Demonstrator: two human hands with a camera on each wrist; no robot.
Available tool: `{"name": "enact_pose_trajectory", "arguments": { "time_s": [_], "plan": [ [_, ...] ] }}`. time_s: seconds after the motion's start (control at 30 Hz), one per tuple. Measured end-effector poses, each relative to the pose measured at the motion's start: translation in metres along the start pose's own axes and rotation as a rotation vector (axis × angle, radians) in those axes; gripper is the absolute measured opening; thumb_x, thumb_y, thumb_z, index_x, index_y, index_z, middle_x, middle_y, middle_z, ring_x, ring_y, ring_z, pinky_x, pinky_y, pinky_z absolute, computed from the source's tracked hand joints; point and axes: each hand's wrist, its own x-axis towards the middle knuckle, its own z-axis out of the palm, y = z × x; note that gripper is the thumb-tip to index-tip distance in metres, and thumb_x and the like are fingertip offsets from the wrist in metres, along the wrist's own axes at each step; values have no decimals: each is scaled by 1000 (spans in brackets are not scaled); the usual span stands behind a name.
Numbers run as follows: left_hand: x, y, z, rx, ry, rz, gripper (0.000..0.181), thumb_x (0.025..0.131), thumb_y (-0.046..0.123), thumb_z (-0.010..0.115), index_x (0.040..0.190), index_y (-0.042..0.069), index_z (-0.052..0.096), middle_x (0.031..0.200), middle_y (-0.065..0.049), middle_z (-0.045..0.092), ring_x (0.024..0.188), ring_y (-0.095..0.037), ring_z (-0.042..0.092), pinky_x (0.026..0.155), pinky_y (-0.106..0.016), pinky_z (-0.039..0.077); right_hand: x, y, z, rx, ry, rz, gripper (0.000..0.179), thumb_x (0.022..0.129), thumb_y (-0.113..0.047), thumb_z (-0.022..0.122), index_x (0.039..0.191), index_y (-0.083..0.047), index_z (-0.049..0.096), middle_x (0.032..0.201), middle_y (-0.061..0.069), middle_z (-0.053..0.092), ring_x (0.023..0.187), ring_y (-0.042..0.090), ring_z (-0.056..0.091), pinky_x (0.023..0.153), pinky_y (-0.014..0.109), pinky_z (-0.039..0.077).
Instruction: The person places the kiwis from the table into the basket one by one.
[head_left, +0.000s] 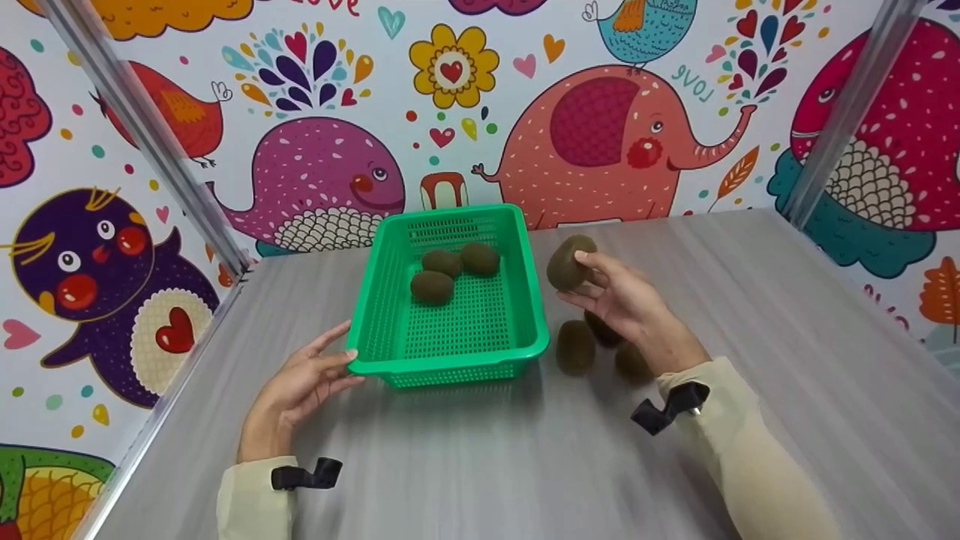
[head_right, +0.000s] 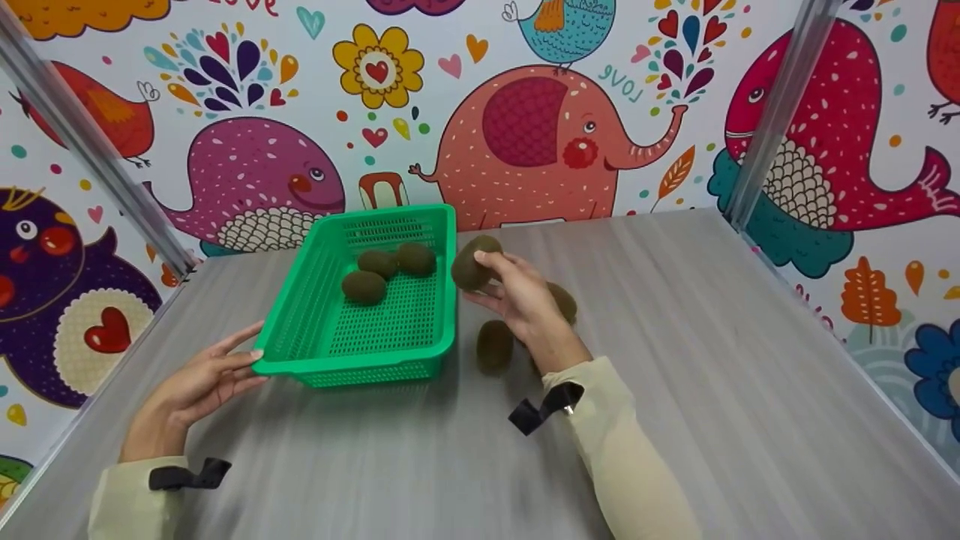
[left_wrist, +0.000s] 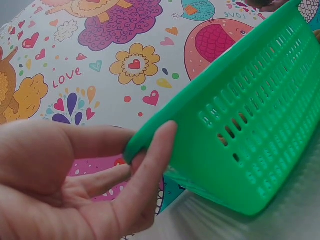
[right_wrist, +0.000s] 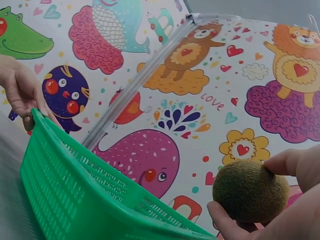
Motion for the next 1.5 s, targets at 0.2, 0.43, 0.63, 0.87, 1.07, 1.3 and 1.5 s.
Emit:
{"name": "enact_pose_trajectory", "arguments": {
  "time_s": [0.2, 0.43, 0.63, 0.87, 1.07, 1.3, 1.5],
  "plan": [
    [-2, 0, -1, -5, 11, -2, 74, 101, 6, 56, 162, 10, 13, 109, -7, 68, 93, -13, 73, 85, -27, 61, 8, 0, 21, 5, 3, -3, 52, 99, -27, 64, 144, -12, 43, 144, 8, 45, 133, 34, 53, 112, 48, 46],
    [-1, 1, 1, 1, 17, -2, 74, 101, 5, 56, 161, 9, 14, 108, -5, 69, 92, -13, 72, 83, -27, 61, 18, 0, 41, 69, -5, -5, 53, 102, -22, 58, 150, -13, 36, 150, 10, 37, 138, 33, 45, 113, 49, 44],
    [1, 0, 3, 11, 15, 3, 74, 101, 6, 57, 161, 9, 16, 110, -6, 70, 94, -13, 73, 87, -31, 61, 27, 3, 56, 105, 9, 1, 56, 100, -22, 62, 150, -14, 37, 151, 9, 38, 138, 31, 45, 112, 48, 46],
    [0, -1, 2, 8, 18, 0, 73, 101, 5, 56, 161, 9, 15, 109, -6, 69, 94, -13, 73, 87, -31, 61, 39, 11, 72, 118, 31, -6, 58, 100, -19, 62, 151, -10, 35, 153, 11, 36, 139, 35, 43, 113, 50, 44],
    [-1, -1, 1, 0, 23, 5, 74, 101, 6, 57, 161, 8, 15, 112, -8, 69, 96, -14, 72, 86, -30, 61, 52, 17, 81, 167, 52, 21, 66, 99, -14, 63, 153, -11, 25, 157, 12, 26, 144, 34, 34, 113, 52, 43],
    [-2, 0, 2, 1, 28, 6, 73, 101, 7, 57, 161, 9, 16, 113, -8, 69, 95, -14, 72, 84, -28, 61, 71, 26, 94, 209, 68, 45, 62, 100, -14, 60, 153, -9, 28, 158, 12, 25, 146, 32, 31, 113, 52, 42],
    [-1, -1, 0, 7, 3, 14, 74, 101, 6, 56, 161, 8, 13, 111, -8, 68, 93, -13, 72, 83, -27, 61, 83, 32, 103, 217, 82, 34, 53, 101, -15, 59, 149, -7, 37, 153, 15, 35, 140, 34, 41, 114, 52, 42]
  ]
}}
